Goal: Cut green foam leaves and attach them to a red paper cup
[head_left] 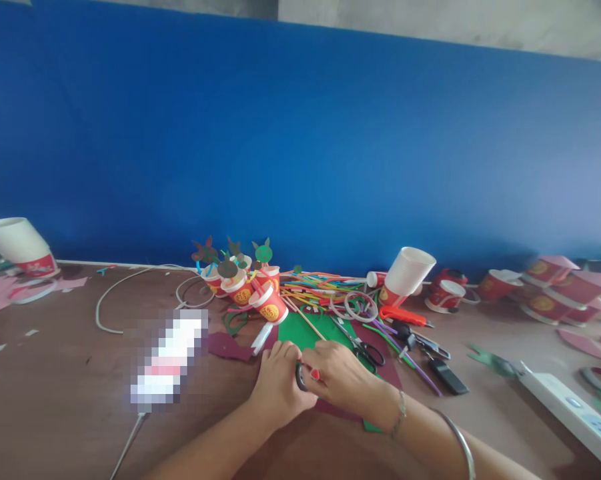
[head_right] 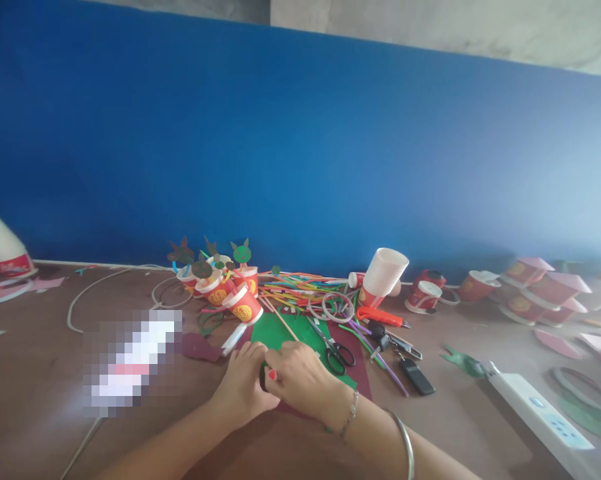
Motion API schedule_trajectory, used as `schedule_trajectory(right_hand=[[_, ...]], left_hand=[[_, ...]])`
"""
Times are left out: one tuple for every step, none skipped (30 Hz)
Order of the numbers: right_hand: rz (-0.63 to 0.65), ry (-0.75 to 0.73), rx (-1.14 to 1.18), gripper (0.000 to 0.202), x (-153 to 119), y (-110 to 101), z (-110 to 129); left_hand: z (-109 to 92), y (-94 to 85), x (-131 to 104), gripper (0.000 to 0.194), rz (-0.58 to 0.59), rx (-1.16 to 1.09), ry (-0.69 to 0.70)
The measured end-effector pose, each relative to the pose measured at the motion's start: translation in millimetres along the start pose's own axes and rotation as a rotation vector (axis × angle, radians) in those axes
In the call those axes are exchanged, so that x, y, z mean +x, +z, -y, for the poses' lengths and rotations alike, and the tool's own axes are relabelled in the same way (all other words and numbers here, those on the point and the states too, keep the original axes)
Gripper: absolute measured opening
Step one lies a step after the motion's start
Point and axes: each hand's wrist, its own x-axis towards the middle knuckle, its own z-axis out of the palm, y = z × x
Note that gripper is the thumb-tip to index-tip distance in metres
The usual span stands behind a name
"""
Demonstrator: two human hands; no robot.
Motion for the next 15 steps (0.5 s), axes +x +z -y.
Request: schedule_trajectory(right_hand=[[-0.036, -0.028, 0.008, 0.018, -5, 3, -1], [-0.069, -0.063, 0.021, 0.019, -10, 5, -2], [-0.104, -0.09, 0.038, 0.02, -14, 6, -3], [-0.133, -0.108, 0.055, 0.02, -18, 8, -3], [-0.155, -0.114, 0.074, 0.02, -22, 8, -3], [-0.173, -0.111, 0.098, 0.018, -25, 9, -3], [-0.184, -0.104, 0.129, 0.017, -28, 9, -3], [-0.191, -0.09, 0.167, 0.015, -29, 9, -3], [-0.194, -0.075, 0.21, 0.014, -31, 9, -4], [-0.192, -0.061, 0.254, 0.013, -31, 9, -4], [-0.187, -0.046, 0.295, 0.013, -32, 10, -5], [-0.183, -0.03, 0.33, 0.013, -32, 11, -6], [-0.18, -0.009, 0.36, 0.014, -32, 11, -8], [-0.175, 0.015, 0.388, 0.014, -32, 13, -9], [-0.17, 0.043, 0.417, 0.013, -32, 14, -10]], left_hand=[[0, 0.6, 0, 0.024, 0.002, -0.007, -0.005], [0, 1.0, 0, 0.024, 0.006, -0.016, -0.011], [0, 1.1, 0, 0.023, 0.011, -0.025, -0.019], [0, 0.8, 0, 0.021, 0.015, -0.034, -0.027], [-1, 0.2, 0, 0.019, 0.017, -0.043, -0.034], [-1, -0.9, 0, 0.019, 0.021, -0.054, -0.038], [-2, -2.2, -1, 0.02, 0.026, -0.067, -0.038], [-2, -3.6, -1, 0.021, 0.033, -0.082, -0.037], [-2, -5.0, -1, 0.023, 0.043, -0.096, -0.035], [-3, -6.1, -2, 0.025, 0.056, -0.108, -0.034], [-3, -7.0, -2, 0.027, 0.065, -0.119, -0.036], [-3, -7.4, -2, 0.027, 0.071, -0.129, -0.04], [-2, -7.5, -2, 0.028, 0.074, -0.135, -0.045], [-2, -7.4, -1, 0.028, 0.076, -0.138, -0.05], [-2, -7.2, -1, 0.028, 0.078, -0.138, -0.053]])
